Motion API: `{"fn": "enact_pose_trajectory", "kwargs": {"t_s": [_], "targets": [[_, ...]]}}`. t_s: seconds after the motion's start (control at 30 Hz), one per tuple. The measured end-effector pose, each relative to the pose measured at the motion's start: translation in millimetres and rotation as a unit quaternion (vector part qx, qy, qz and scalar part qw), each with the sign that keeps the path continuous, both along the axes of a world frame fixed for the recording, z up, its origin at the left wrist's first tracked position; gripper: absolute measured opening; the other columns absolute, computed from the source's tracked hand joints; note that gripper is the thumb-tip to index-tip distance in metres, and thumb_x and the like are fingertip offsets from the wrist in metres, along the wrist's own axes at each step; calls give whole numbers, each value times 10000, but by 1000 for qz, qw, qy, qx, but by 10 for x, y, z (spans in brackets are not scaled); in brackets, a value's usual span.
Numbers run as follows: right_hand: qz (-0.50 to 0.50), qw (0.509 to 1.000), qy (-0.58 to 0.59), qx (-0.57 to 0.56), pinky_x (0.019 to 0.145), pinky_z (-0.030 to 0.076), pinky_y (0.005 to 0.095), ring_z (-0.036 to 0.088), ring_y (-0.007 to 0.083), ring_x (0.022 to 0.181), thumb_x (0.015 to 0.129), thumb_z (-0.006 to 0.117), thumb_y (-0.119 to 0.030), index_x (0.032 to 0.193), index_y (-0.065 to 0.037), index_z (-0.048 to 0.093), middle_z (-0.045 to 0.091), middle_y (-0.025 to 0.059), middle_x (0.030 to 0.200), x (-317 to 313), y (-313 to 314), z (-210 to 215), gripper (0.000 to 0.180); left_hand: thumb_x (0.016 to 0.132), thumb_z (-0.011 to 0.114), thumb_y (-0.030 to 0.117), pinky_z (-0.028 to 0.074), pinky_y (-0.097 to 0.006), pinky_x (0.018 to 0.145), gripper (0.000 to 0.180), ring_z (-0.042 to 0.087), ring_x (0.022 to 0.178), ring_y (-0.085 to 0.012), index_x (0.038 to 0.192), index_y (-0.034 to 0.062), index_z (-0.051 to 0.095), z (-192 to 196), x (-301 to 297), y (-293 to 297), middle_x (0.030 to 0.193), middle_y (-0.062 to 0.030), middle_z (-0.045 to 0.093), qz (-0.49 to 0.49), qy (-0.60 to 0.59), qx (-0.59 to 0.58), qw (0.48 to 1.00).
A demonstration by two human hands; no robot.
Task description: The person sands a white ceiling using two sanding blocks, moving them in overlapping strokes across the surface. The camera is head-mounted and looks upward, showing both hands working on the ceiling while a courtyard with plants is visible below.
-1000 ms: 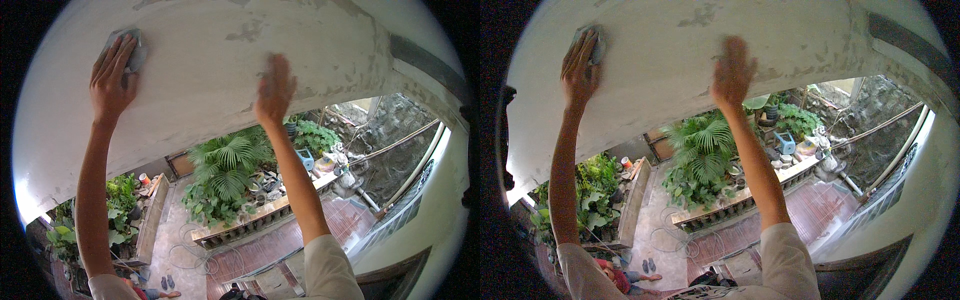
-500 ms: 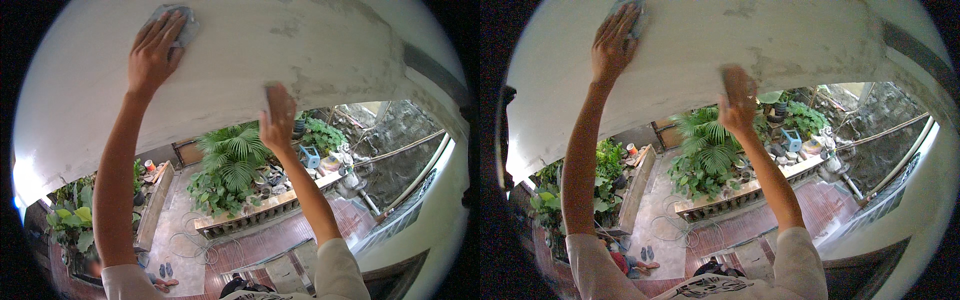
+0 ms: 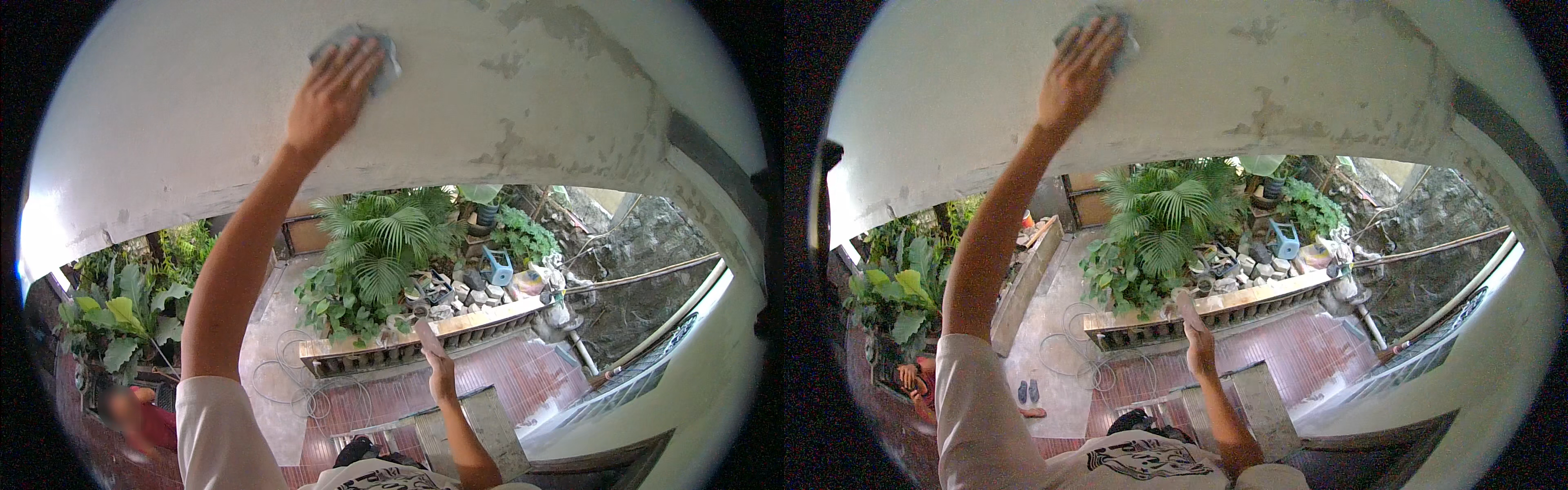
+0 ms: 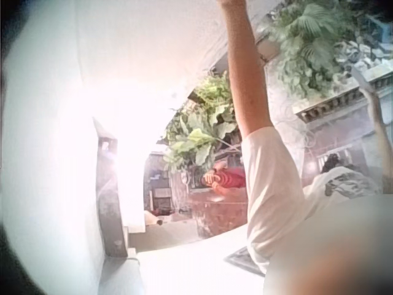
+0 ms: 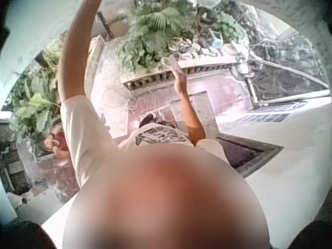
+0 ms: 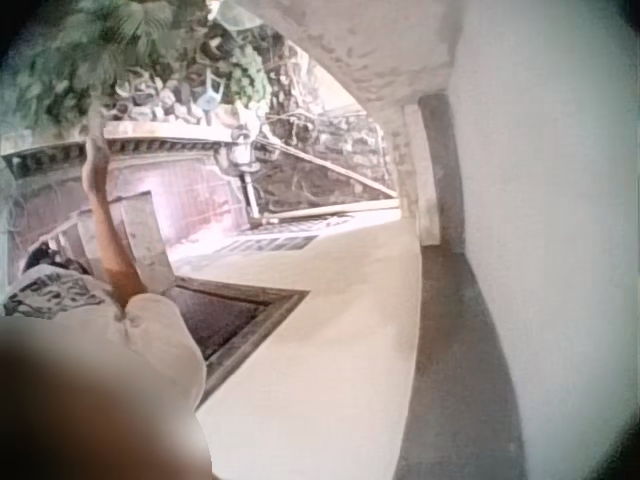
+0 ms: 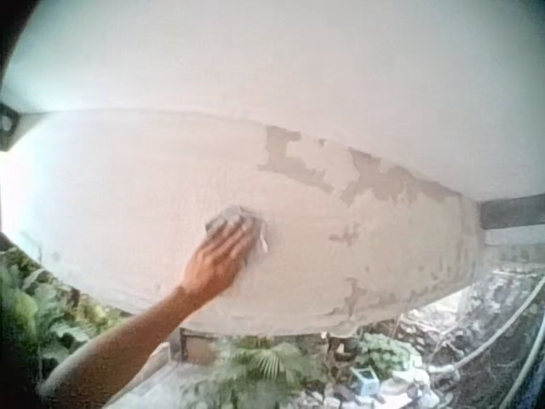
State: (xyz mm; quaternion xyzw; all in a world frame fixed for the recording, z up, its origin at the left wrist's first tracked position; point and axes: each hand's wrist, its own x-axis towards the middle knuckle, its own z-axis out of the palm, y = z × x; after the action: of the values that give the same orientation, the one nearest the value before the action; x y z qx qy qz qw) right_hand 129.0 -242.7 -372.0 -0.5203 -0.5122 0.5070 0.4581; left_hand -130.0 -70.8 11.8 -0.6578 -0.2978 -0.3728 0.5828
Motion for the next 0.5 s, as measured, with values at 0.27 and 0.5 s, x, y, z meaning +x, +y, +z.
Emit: {"fn": "enact_pose_trajectory", "kwargs": {"t_s": [0.27, 0.5], "targets": [[-42, 985, 90, 140, 1112, 323, 325, 466, 258, 1338, 948, 491, -124, 1414, 68, 436, 487, 183, 1450, -25, 105, 332, 507, 854, 585, 215, 299, -395, 1185, 617, 366, 1418, -207, 1450, 135, 446, -917, 49, -146, 1520, -27, 419, -3, 182, -182, 966], [-178, 828, -92, 524, 1187, 174, 459, 230, 384, 1463, 1023, 430, -167, 1489, 54, 299, 305, 236, 1548, -613, 1036, 1468, 531, 837, 629, 234, 309, -410, 1181, 580, 409, 1389, -177, 1400, 159, 513, -1271, -384, -434, 1488, 4, 463, -8, 132, -199, 971]]}}
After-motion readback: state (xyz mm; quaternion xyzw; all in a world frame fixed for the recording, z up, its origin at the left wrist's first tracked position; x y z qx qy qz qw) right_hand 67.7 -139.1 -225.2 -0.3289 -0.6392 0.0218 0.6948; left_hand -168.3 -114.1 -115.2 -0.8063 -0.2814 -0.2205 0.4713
